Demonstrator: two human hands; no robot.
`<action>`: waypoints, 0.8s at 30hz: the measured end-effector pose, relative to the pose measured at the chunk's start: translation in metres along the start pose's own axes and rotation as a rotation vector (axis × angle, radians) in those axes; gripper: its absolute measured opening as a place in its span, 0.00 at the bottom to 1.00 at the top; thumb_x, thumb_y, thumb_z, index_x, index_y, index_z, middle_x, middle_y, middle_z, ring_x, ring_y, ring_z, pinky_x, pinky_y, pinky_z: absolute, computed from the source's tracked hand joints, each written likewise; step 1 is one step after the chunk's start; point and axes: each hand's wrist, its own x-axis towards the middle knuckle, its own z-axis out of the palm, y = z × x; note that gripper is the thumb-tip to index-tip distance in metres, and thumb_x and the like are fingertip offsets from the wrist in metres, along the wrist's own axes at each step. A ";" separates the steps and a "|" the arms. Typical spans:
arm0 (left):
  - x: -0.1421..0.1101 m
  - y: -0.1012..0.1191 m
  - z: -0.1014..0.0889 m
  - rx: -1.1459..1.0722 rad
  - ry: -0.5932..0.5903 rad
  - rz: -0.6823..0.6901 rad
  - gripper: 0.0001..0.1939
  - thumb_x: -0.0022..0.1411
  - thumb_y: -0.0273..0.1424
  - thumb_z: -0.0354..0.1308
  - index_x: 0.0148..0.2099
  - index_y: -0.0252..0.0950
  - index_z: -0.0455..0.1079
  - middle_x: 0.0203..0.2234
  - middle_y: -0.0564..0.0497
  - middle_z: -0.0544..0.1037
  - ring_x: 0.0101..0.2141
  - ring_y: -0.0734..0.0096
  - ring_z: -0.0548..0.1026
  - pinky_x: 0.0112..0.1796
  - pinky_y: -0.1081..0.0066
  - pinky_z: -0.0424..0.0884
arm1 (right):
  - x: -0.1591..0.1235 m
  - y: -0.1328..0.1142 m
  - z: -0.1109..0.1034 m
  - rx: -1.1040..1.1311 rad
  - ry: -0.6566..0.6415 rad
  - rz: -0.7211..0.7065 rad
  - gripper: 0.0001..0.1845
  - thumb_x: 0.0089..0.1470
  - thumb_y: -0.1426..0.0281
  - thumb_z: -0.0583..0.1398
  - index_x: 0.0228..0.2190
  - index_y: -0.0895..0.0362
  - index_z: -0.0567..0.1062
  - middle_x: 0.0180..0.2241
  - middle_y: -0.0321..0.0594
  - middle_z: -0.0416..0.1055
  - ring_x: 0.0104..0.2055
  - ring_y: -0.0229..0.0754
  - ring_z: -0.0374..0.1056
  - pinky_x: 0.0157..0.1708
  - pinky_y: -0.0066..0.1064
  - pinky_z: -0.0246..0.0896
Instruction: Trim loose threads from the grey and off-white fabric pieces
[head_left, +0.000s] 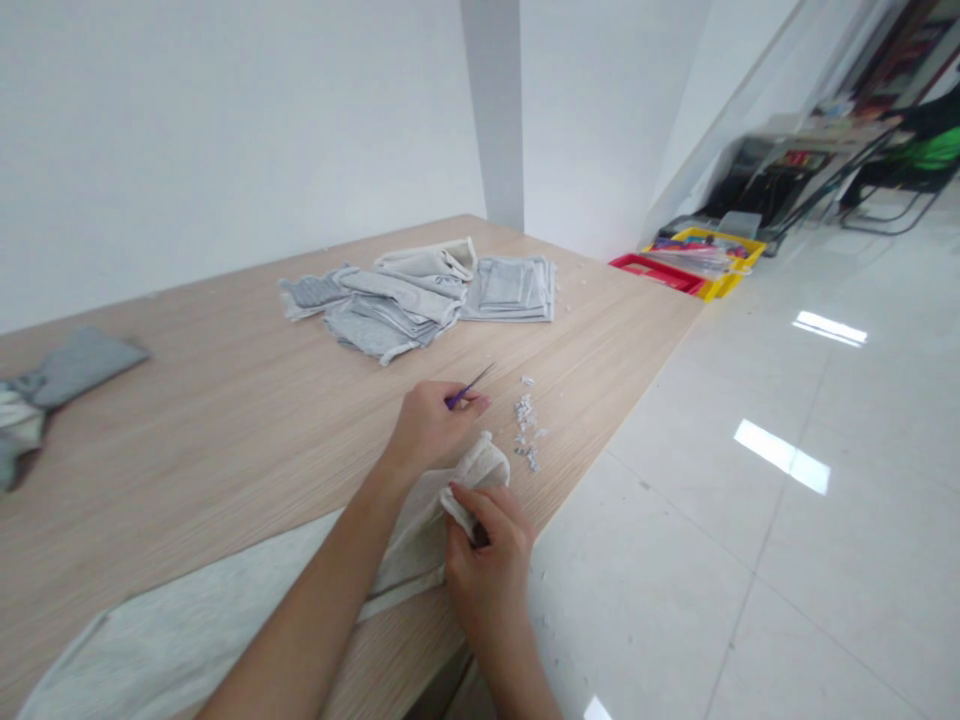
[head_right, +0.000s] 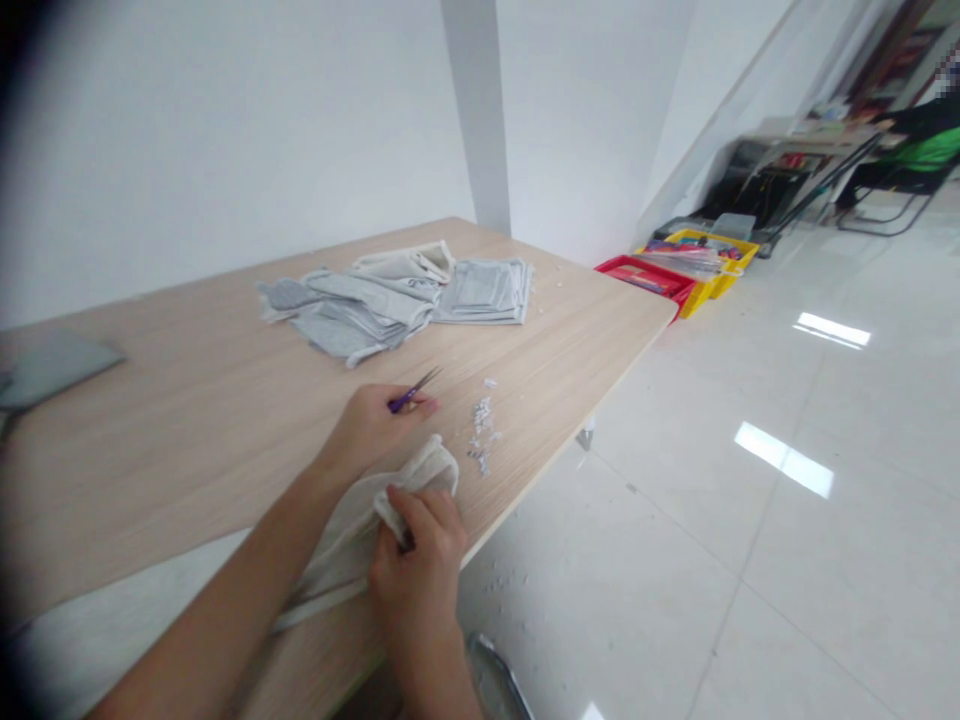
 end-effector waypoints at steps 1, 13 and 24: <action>0.002 0.003 0.005 0.009 -0.014 0.030 0.21 0.59 0.44 0.54 0.30 0.32 0.78 0.22 0.54 0.76 0.27 0.66 0.72 0.27 0.71 0.60 | 0.000 0.000 0.000 -0.003 -0.003 0.001 0.16 0.50 0.80 0.58 0.37 0.57 0.82 0.31 0.41 0.78 0.35 0.44 0.72 0.34 0.33 0.68; -0.005 0.004 -0.001 0.112 0.052 0.076 0.22 0.62 0.46 0.53 0.30 0.33 0.77 0.23 0.52 0.78 0.27 0.67 0.73 0.28 0.71 0.61 | 0.001 0.001 0.000 -0.023 0.007 -0.011 0.15 0.50 0.80 0.59 0.36 0.56 0.82 0.29 0.40 0.77 0.33 0.42 0.72 0.32 0.31 0.67; -0.127 -0.058 -0.060 0.327 -0.105 -0.127 0.17 0.63 0.41 0.54 0.50 0.47 0.78 0.44 0.49 0.83 0.46 0.55 0.79 0.46 0.64 0.72 | 0.000 -0.007 -0.003 0.000 -0.160 -0.069 0.09 0.55 0.75 0.60 0.35 0.56 0.81 0.35 0.43 0.78 0.39 0.43 0.73 0.41 0.33 0.69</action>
